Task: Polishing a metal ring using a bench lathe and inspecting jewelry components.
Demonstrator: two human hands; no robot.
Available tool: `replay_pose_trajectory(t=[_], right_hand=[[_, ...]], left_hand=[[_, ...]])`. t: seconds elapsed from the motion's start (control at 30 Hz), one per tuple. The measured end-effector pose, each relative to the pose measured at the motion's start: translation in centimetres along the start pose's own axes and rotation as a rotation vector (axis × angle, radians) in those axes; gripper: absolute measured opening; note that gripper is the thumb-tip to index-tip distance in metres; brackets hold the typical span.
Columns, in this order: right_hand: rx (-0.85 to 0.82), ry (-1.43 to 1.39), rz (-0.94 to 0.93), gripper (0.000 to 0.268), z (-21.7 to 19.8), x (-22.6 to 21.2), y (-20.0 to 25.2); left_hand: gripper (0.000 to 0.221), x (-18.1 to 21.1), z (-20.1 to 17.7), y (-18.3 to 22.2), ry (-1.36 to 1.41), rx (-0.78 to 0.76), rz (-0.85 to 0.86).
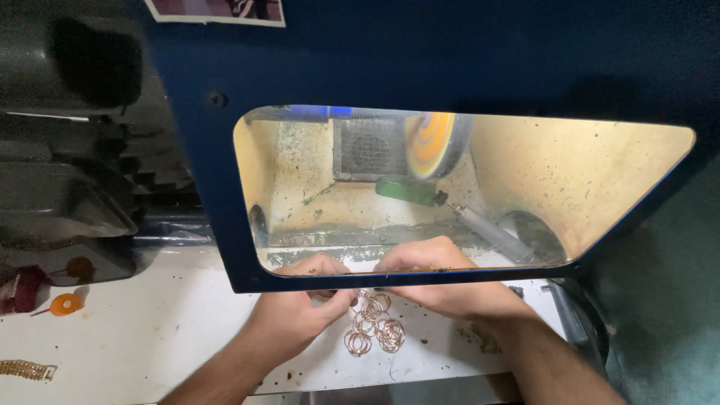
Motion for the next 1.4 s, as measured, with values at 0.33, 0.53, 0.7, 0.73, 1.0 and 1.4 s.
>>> replay_pose_trajectory(t=[0.33,0.53,0.7,0.73,1.0,1.4], right_hand=[[-0.158,-0.011,-0.142,0.009,1.3,-1.6,0.4],[-0.095,0.066,-0.232,0.016,-1.7,-2.3,0.7],[0.214,-0.027,0.081,0.009,-4.7,0.4,0.6],[0.352,-0.033,0.267,0.014,-5.7,1.5,1.0],[0.537,-0.323,0.322,0.037,-6.3,6.3,0.9],[0.569,-0.489,0.45,0.034,-5.8,3.7,-0.1]], left_hand=[[0.01,-0.8,0.9,0.5,-0.048,-0.101,-0.213],[0.007,-0.5,2.7,1.0,-0.314,-0.152,0.218],[0.018,2.4,2.6,1.9,-0.284,-0.149,0.484],[0.024,2.0,2.5,1.6,-0.245,-0.175,0.409],[0.033,7.0,1.3,-7.3,0.047,-0.03,0.174],[0.014,6.9,1.9,-9.0,0.143,0.021,0.253]])
Point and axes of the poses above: each hand's wrist, its own y-axis away from the middle knuckle, its own z-axis out of the palm, x = y × z, the point moved 8 cm from there along -y, towards the middle knuckle, and after that the axes turned 9 degrees about -y, right-handed, at the moved point
